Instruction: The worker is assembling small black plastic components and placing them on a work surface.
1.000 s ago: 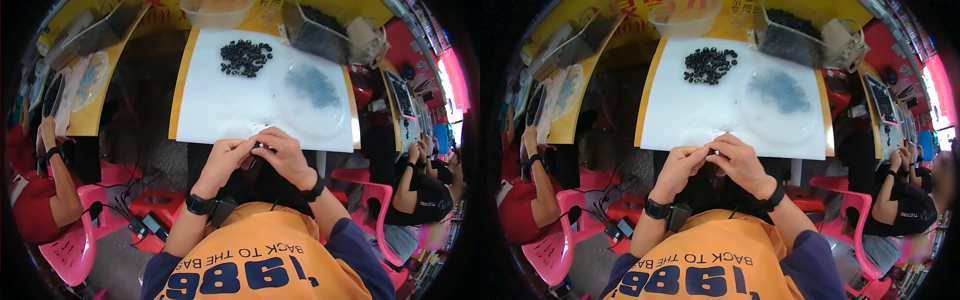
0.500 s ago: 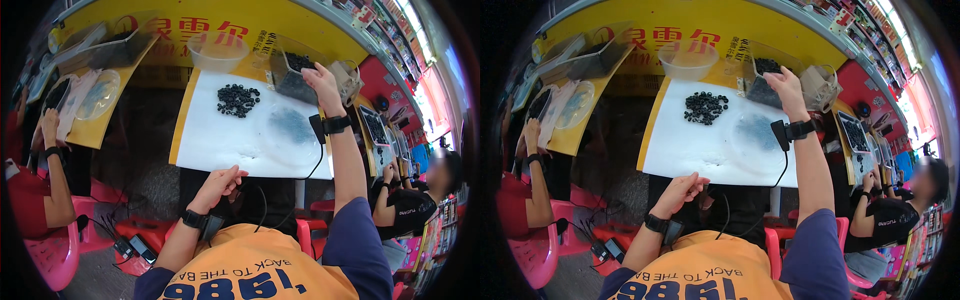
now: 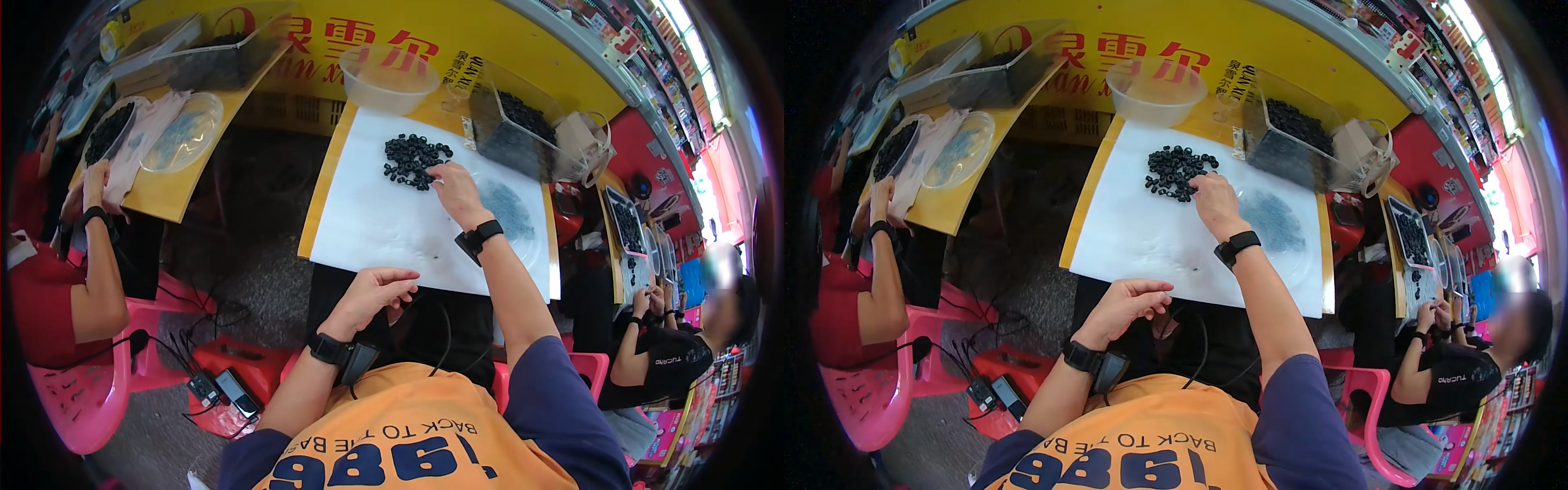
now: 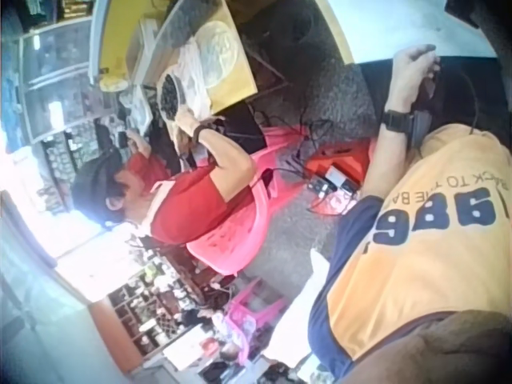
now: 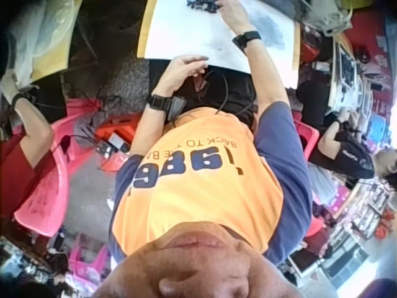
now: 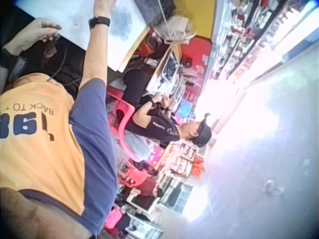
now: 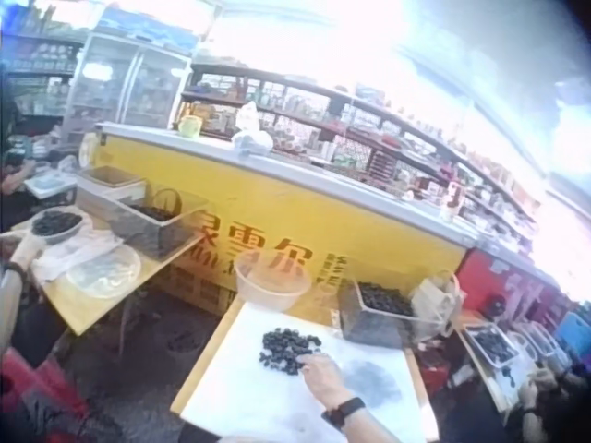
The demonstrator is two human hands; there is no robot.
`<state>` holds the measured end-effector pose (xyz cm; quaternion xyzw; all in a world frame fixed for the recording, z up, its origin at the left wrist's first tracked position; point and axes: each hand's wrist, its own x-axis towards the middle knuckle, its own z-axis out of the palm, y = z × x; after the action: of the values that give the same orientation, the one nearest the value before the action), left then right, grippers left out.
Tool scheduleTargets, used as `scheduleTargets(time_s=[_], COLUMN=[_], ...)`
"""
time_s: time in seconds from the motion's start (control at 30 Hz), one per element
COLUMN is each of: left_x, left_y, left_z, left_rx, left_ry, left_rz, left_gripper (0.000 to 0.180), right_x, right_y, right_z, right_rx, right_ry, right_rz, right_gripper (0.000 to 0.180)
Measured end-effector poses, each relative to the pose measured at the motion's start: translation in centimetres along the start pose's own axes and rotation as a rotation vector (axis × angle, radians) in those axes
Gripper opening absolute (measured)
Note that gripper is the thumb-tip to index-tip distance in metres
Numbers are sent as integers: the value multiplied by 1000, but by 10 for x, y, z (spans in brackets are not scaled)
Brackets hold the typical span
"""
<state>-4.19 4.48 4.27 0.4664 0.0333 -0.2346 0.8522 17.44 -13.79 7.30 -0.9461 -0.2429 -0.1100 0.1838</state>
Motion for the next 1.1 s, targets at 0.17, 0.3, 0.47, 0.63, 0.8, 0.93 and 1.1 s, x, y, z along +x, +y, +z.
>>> scheduleTargets(time_s=[0.17,0.3,0.47,0.63,0.8,0.93,1.1], left_x=[0,1,1,3,6,4,5], left_y=[1,0,2,0,-5,-3,-3], left_z=[1,1,0,0,0,-1,-1], left_rx=[28,49,11,-65,-117,-113,-112], left_ry=[24,35,26,73,109,114,108], left_rz=[8,1,8,48,44,40,31], left_gripper=[27,26,25,24,25,23,22], right_x=[-9,-10,-15,-45,-51,-25,6], right_y=[-15,-14,-2,-28,-18,-6,2], right_z=[-6,7,9,-25,-20,-4,9], right_rx=[61,146,92,228,154,69,21], right_ry=[-70,-43,12,26,-38,-22,23], right_rz=[65,27,-41,-33,15,-42,-14], right_gripper=[16,19,19,20,20,21,19])
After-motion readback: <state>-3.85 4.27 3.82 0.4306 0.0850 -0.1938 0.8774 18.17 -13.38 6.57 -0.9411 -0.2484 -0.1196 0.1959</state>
